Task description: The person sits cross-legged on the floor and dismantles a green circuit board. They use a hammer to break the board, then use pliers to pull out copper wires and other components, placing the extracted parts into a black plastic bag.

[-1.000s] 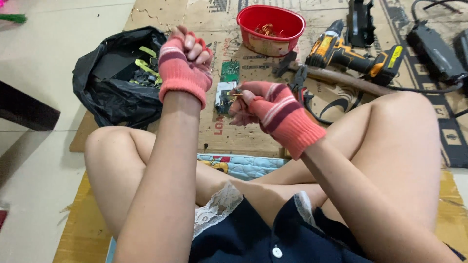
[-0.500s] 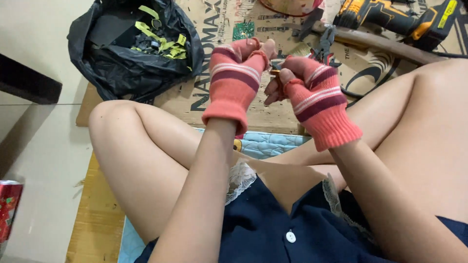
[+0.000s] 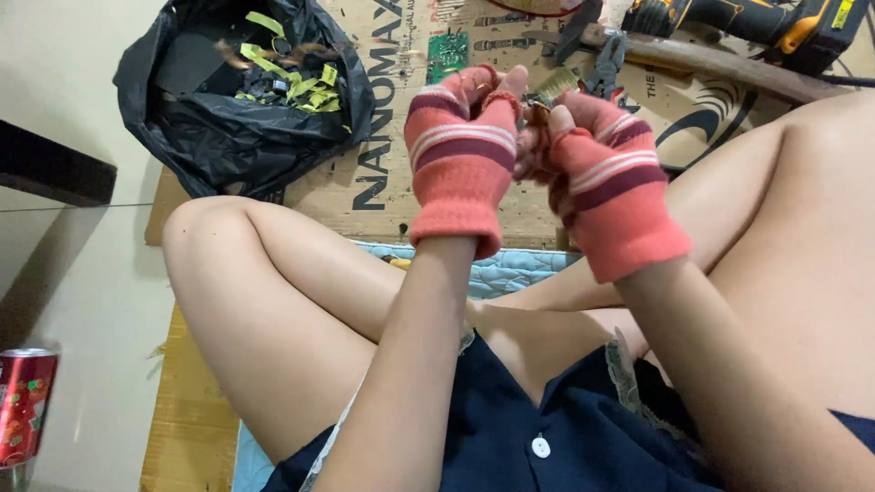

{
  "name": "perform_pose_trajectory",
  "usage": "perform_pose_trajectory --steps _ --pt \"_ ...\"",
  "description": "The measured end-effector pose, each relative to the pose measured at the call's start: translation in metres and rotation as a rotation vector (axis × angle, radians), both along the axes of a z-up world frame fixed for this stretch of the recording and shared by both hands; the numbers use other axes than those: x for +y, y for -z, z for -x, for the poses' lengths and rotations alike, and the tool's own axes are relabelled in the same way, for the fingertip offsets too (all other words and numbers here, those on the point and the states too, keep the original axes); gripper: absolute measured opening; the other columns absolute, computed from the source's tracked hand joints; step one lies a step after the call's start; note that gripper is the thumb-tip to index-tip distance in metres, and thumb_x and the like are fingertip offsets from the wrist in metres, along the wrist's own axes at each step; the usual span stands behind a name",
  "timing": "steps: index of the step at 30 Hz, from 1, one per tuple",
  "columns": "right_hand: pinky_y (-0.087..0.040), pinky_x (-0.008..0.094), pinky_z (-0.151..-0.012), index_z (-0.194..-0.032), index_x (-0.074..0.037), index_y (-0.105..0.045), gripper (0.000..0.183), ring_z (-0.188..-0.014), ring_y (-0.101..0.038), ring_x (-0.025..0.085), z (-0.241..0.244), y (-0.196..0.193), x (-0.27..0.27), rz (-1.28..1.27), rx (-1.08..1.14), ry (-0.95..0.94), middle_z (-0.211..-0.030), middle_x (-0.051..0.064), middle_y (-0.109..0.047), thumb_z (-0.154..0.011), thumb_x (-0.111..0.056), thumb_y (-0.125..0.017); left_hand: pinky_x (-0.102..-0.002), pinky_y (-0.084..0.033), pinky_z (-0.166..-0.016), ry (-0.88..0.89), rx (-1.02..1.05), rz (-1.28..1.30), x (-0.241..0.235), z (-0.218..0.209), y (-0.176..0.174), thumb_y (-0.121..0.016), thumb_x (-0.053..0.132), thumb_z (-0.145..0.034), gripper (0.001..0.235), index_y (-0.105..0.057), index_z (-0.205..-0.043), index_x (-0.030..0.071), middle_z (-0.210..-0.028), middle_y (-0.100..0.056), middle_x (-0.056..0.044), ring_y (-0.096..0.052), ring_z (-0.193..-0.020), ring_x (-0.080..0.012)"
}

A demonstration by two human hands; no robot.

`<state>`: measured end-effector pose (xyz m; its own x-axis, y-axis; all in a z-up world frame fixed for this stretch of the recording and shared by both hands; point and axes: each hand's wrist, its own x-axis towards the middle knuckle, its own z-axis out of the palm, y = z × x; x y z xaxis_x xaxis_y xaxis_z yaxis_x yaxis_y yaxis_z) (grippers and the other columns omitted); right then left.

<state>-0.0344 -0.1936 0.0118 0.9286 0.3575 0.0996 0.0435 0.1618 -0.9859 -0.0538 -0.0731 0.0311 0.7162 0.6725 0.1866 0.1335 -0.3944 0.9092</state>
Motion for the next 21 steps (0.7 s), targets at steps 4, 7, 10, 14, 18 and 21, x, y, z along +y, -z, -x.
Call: perform_pose_trajectory --steps 4,7,10,14,18,21 --pt "-0.032 0.014 -0.034 -0.09 -0.01 -0.06 0.014 -0.055 -0.061 0.01 -0.007 0.001 -0.008 -0.422 0.527 -0.253 -0.072 0.003 -0.064 -0.099 -0.002 -0.052 -0.031 -0.043 -0.033 0.125 -0.096 0.516 0.004 -0.004 0.007 -0.068 0.005 -0.09 0.011 -0.067 -0.08 -0.001 -0.063 -0.065 -0.007 -0.052 -0.043 -0.0145" --pt "-0.042 0.02 -0.044 -0.092 -0.007 -0.061 0.013 -0.057 -0.06 0.011 -0.01 0.008 -0.01 -0.462 0.546 -0.28 -0.073 0.005 -0.063 -0.1 -0.002 -0.052 -0.027 -0.052 -0.042 0.121 -0.036 0.303 0.008 -0.009 0.015 -0.069 0.006 -0.086 0.008 -0.073 -0.091 0.0 -0.074 -0.075 -0.007 -0.062 -0.053 -0.0129" --pt "-0.055 0.026 -0.058 -0.087 -0.005 -0.059 0.015 -0.061 -0.06 0.015 -0.013 0.008 -0.014 -0.525 0.507 -0.376 -0.073 0.008 -0.062 -0.098 0.002 -0.052 -0.024 -0.056 -0.047 0.127 -0.024 0.139 0.009 -0.017 0.018 -0.075 0.013 -0.082 0.019 -0.076 -0.097 0.002 -0.082 -0.081 -0.006 -0.066 -0.056 -0.0109" --pt "-0.055 0.026 -0.056 -0.08 -0.01 -0.062 0.024 -0.059 -0.063 0.019 -0.02 0.011 -0.018 -0.601 0.529 -0.52 -0.072 0.01 -0.066 -0.092 0.01 -0.054 -0.022 -0.063 -0.052 0.175 -0.069 0.136 0.01 -0.023 0.011 -0.076 0.012 -0.08 0.022 -0.076 -0.101 0.004 -0.09 -0.083 -0.01 -0.073 -0.061 -0.0131" --pt "-0.061 0.032 -0.054 -0.121 0.013 -0.061 0.031 -0.05 -0.06 0.015 -0.027 0.002 -0.013 -0.354 0.635 -0.369 -0.068 0.01 -0.064 -0.093 0.008 -0.05 -0.022 -0.069 -0.07 0.331 -0.194 0.09 0.028 -0.027 0.02 -0.077 0.007 -0.08 0.019 -0.074 -0.098 0.002 -0.094 -0.083 -0.014 -0.08 -0.077 -0.0164" --pt "-0.057 0.029 -0.052 -0.097 0.001 -0.057 0.012 -0.049 -0.056 0.016 -0.028 0.006 -0.005 -0.295 0.786 -0.302 -0.067 0.008 -0.059 -0.106 -0.006 -0.052 -0.022 -0.067 -0.064 0.458 -0.36 -0.035 0.033 -0.022 0.019 -0.076 -0.001 -0.082 0.012 -0.074 -0.091 0.006 -0.083 -0.08 -0.008 -0.076 -0.07 -0.0127"
